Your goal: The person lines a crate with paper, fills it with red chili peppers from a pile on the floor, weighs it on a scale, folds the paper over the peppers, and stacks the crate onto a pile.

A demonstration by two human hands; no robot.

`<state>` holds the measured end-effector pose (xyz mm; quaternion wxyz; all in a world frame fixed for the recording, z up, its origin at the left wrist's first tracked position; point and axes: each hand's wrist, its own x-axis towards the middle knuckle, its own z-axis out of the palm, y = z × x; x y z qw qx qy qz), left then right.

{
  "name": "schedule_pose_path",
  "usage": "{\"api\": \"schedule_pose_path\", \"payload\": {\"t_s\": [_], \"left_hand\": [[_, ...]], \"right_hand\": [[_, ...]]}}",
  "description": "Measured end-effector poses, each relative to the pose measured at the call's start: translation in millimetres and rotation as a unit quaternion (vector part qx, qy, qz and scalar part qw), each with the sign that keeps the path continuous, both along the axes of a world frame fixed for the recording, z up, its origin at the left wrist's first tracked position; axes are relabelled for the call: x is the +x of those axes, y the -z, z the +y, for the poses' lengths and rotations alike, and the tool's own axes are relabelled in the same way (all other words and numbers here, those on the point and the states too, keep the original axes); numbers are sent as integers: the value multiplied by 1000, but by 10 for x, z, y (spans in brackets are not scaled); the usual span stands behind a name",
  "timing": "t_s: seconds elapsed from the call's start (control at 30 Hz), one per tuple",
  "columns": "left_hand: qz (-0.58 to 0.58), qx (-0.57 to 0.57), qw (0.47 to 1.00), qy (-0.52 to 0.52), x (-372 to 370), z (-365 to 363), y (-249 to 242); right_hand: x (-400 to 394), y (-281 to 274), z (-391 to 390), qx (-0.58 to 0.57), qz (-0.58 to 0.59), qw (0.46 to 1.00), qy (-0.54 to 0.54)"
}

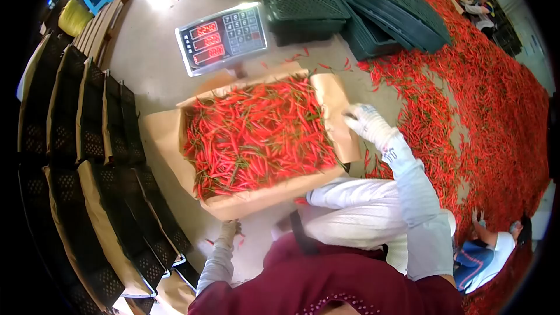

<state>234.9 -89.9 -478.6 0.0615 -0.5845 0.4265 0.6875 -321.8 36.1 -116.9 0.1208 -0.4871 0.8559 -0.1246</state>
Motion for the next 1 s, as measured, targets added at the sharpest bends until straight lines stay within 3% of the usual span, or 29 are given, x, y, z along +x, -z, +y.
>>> {"api": "schedule_pose_path", "payload": {"t_s": [0.1,0.13,0.17,0.23,0.27,0.3,0.33,0.43,0.47,0.5,0.6,0.7,0.83,1.0], "left_hand": [[-19,92,994,50,32,186,93],[-95,75,990,69,-180,202,-221],[-96,74,990,78,-119,226,-232],[-13,100,993,67,-57,267,-163],[-33,86,993,68,-163,267,-379],[-54,73,993,73,-269,301,-576],[-25,86,994,67,-137,303,-373],[7,120,991,64,418,188,366],[-1,142,987,79,562,173,599],[-5,174,981,82,786,203,871],[-81,81,955,272,113,58,163],[-121,29,907,402,-385,97,-384],[-141,1,862,488,-837,68,-789],[-173,-5,807,565,-1177,-25,-1075]], "right_hand": [[198,-149,-225,99,-40,994,-12],[196,-118,-256,84,-50,995,-15],[177,-74,-232,69,-61,996,-12],[-125,90,-17,52,58,996,-53],[-415,209,215,-77,81,991,-78],[-573,-166,394,-47,53,996,-54],[-769,-440,592,20,7,1000,11],[-1414,-636,1664,89,97,986,98],[-1485,-533,2103,23,111,987,115],[-1512,-492,2446,120,67,976,166],[-1407,167,3054,137,-6,961,241],[-1067,1057,3606,226,-81,898,368],[-506,1909,3955,334,-165,785,494],[-244,2277,3946,349,-232,711,565]]}}
